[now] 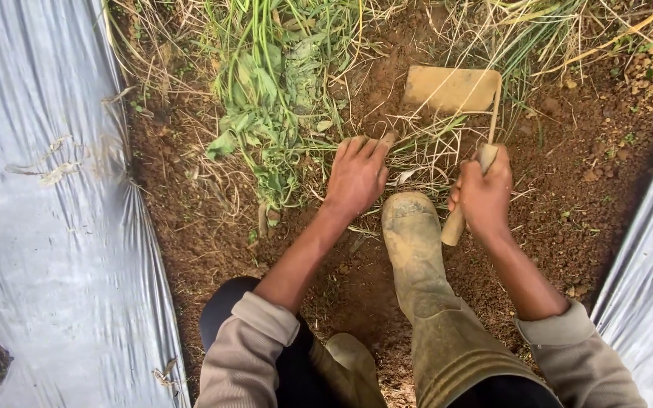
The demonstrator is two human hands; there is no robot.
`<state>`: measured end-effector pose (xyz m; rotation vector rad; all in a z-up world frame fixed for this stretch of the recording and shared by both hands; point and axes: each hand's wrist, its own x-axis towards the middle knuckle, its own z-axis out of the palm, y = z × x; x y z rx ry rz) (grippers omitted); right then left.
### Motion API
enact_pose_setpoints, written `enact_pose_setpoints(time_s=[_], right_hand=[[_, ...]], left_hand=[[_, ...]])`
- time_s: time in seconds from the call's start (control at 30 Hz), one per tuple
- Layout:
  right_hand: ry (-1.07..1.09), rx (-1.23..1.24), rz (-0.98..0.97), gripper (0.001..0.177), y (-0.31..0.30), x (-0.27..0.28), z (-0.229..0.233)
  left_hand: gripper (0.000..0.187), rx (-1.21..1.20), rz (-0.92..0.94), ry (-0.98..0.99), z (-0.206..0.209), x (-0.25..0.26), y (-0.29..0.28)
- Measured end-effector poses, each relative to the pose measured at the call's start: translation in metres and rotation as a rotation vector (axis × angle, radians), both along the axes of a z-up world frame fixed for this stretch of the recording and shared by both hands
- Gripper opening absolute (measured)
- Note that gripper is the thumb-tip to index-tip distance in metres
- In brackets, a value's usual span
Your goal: The person uses a small hand hoe to loosen the soil and remove weeds from a garden bed. They pull the uprooted weeds by hand and gather them into a pile on the ground next to a plastic-covered row.
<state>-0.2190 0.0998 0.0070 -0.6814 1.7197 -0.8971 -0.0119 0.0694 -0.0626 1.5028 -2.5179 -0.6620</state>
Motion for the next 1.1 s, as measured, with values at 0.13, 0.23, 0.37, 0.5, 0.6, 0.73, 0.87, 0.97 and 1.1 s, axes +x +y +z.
enact_pose_setpoints(time_s=[0.13,0.23,0.37,0.5,0.6,0.73,0.87,0.97,1.1], right_hand=[[0.073,-0.037,0.004,0.018,-0.022,-0.016,0.005],[0.083,-0.164,-0.067,0.018,-0.04,-0.024,-0.004],[0.041,-0.071,-0.086,0.016,-0.015,-0.01,-0.011],[-0.061,0.093,-0.02,0.014,0.04,0.011,-0.016],[-0.124,0.158,0.028,0.013,0.055,0.019,-0.011],[-0.159,0.146,0.0,0.012,0.043,0.013,-0.005],[-0.086,0.118,0.069,0.012,0.029,-0.005,0.01],[0.004,0.03,0.03,0.015,0.024,-0.027,0.013],[0.1,0.046,-0.217,0.018,0.007,-0.055,0.029]], left_hand=[[0.047,0.008,-0.017,-0.014,0.003,-0.004,-0.001],[0.035,0.018,-0.051,-0.004,0.0,-0.008,0.0],[0.033,0.058,-0.053,-0.001,-0.003,-0.011,0.001],[0.047,0.086,-0.033,-0.05,0.025,-0.018,-0.01],[0.049,0.117,-0.157,-0.007,0.047,-0.025,-0.017],[0.049,0.23,-0.354,-0.083,0.062,-0.04,-0.019],[0.045,0.182,-0.315,-0.092,0.02,-0.039,-0.005],[0.046,0.14,-0.284,-0.075,0.005,-0.036,0.0],[0.047,0.251,-0.224,-0.031,0.024,-0.045,-0.011]])
